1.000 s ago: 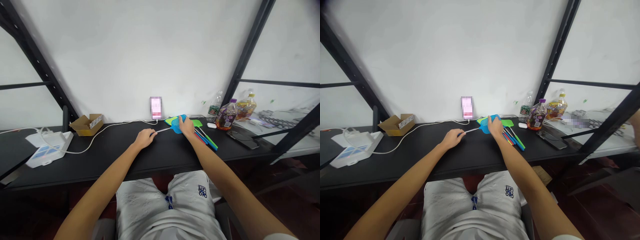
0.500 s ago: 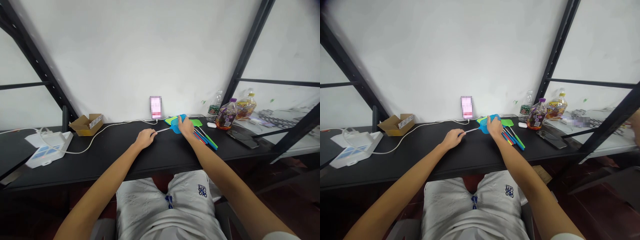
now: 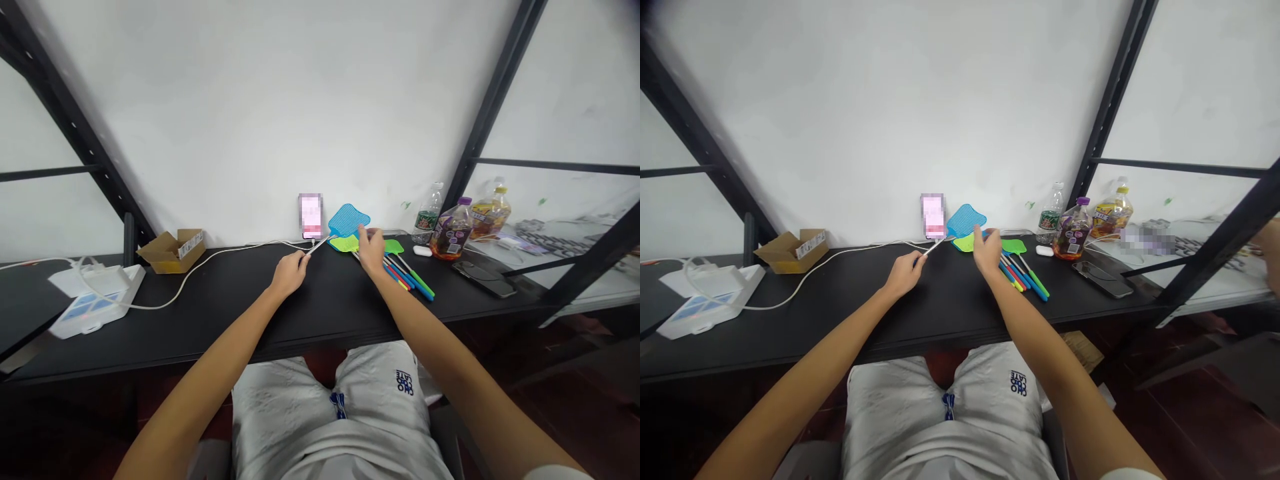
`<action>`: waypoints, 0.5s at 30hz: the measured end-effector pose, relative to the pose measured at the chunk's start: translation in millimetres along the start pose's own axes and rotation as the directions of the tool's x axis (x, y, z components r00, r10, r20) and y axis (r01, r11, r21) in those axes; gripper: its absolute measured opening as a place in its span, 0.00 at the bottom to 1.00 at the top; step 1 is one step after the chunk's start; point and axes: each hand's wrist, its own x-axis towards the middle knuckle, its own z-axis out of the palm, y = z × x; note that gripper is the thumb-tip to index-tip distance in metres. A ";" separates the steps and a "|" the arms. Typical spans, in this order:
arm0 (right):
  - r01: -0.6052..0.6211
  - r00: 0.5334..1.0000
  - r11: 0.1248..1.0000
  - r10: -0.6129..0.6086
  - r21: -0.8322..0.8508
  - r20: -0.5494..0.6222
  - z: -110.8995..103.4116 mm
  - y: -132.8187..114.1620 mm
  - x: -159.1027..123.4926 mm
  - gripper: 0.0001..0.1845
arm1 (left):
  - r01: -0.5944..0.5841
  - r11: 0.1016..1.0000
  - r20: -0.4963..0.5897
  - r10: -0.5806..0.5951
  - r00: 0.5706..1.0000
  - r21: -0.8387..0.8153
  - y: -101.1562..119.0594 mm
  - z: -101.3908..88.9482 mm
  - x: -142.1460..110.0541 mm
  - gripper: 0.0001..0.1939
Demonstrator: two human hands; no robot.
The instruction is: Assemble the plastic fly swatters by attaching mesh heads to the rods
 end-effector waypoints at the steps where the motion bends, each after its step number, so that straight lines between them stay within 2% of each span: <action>1: 0.036 0.992 0.999 -0.041 0.040 0.118 3.1 -2.4 -6.3 0.28 | -0.005 0.999 -0.009 0.005 1.000 -0.035 1.1 0.2 0.1 0.17; 2: 0.079 0.967 0.994 -0.096 0.080 0.237 6.5 -5.4 -13.5 0.28 | -0.020 0.997 -0.009 0.019 1.000 -0.070 3.0 0.6 -0.1 0.17; 4: 0.147 0.874 0.967 -0.225 0.208 0.430 13.6 -12.4 -28.5 0.27 | -0.061 0.989 0.014 0.064 0.998 -0.135 8.7 1.9 -1.2 0.16; 5: 0.159 0.826 0.948 -0.281 0.277 0.488 16.6 -15.7 -34.9 0.26 | -0.086 0.984 0.030 0.092 0.995 -0.159 12.3 2.8 -2.1 0.16; 6: 0.151 0.803 0.932 -0.309 0.329 0.509 19.2 -18.3 -39.9 0.26 | -0.108 0.978 0.048 0.119 0.992 -0.179 15.9 3.8 -3.0 0.16; 8: 0.081 0.794 0.916 -0.297 0.392 0.530 22.5 -21.0 -45.0 0.26 | -0.135 0.969 0.076 0.153 0.985 -0.207 22.1 5.4 -4.5 0.15; 11: -0.058 0.811 0.907 -0.200 0.417 0.549 24.0 -20.0 -43.5 0.26 | -0.133 0.966 0.107 0.159 0.981 -0.221 26.6 6.5 -5.3 0.14; 15: -0.151 0.815 0.891 -0.132 0.428 0.564 24.1 -18.7 -37.6 0.26 | -0.101 0.974 0.149 0.133 0.980 -0.203 25.0 6.4 -4.6 0.15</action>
